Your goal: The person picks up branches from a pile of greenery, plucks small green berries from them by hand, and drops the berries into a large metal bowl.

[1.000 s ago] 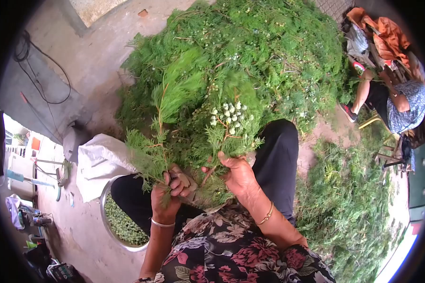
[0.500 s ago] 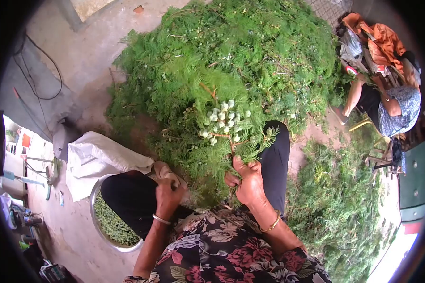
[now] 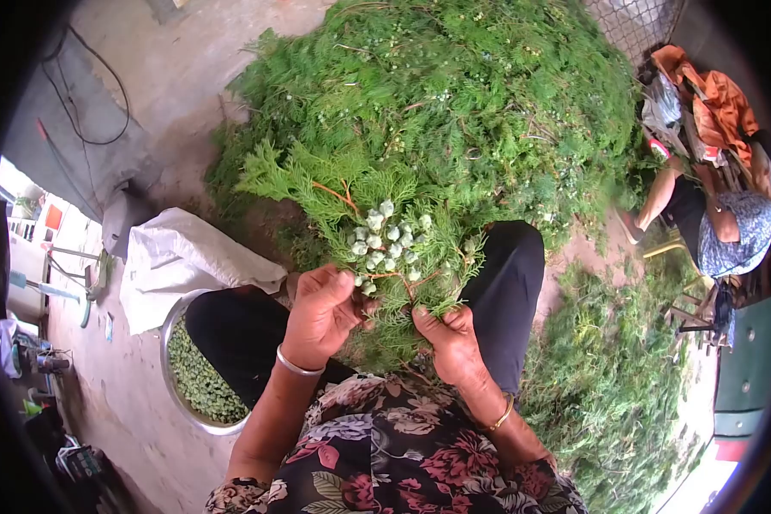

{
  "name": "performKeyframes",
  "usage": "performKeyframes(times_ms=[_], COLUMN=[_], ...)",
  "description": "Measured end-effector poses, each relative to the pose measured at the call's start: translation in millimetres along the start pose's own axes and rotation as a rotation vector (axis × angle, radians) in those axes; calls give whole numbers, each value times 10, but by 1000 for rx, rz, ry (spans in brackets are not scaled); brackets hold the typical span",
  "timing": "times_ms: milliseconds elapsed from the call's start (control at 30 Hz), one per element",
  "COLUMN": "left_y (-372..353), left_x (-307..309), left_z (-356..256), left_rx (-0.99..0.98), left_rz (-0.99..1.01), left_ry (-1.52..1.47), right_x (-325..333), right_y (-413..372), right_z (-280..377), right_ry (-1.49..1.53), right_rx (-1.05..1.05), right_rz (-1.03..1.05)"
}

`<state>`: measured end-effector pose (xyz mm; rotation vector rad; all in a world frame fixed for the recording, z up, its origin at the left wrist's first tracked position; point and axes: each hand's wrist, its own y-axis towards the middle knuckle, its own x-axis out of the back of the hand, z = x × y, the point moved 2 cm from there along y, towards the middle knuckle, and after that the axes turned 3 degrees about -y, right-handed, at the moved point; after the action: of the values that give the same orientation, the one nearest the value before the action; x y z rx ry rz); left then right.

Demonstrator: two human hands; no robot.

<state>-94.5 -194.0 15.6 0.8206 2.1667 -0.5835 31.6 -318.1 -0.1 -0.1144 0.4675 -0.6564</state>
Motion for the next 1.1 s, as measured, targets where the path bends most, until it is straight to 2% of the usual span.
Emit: performKeyframes(times_ms=[33,133,267,333,367,433,467,533,567,633,700,767,800,833,900,933,967,1033,1067,1100], left_y=[-16,-61,-110,-133,-141,-161,-174,-213,-237,-280,-296,-262,-281,-232,-183,-350,-417,-515,-530,-530], left_x=[-8,40,45,-23,-13,28,58,109,125,143,248,435,344,555,1083,917,891,952,884,836], left_z=[-31,-60,-57,-80,-77,-79,-120,-247,-293,-367,-428,-499,-581,-564,-542,-725,-777,-789,-728,-642], left_rx=[-2,148,148,123,122,167,167,201,204,251,195,231,161,159,-428,76,80,241,160,152], left_rz=[-5,22,-3,-140,-144,-175,-178,21,16,12,-20,225,232,230,546,123,133,-246,-157,-160], left_ry=[1,34,-9,37,35,278,275,615,612,637,725,1036,1077,1074,1555,1388,1394,558,269,266], right_x=[-13,-44,42,-59,-48,-27,-27,-34,-32,9,57,96,84,59,65,146,152,199,205,198], right_y=[-2,-1,19,-32,-39,-47,-45,-46,-72,-131,-143,-121,-113,-131,-74,-50,-5,38,53,79], right_z=[9,-4,-110,-43,-48,-57,-71,-109,-140,-209,-313,-392,-361,-328,2,86,202,121,101,82], right_ry=[-47,-84,-142,-286,-288,-389,-390,-311,-312,-197,-242,-286,-567,-842,-82,1,-24,31,27,41], right_rx=[31,41,41,62,59,92,89,77,71,9,8,15,337,666,-184,-83,-83,41,42,19], right_rz=[83,97,177,181,185,223,225,238,240,64,58,51,125,200,-32,-169,-92,-203,-202,-217])
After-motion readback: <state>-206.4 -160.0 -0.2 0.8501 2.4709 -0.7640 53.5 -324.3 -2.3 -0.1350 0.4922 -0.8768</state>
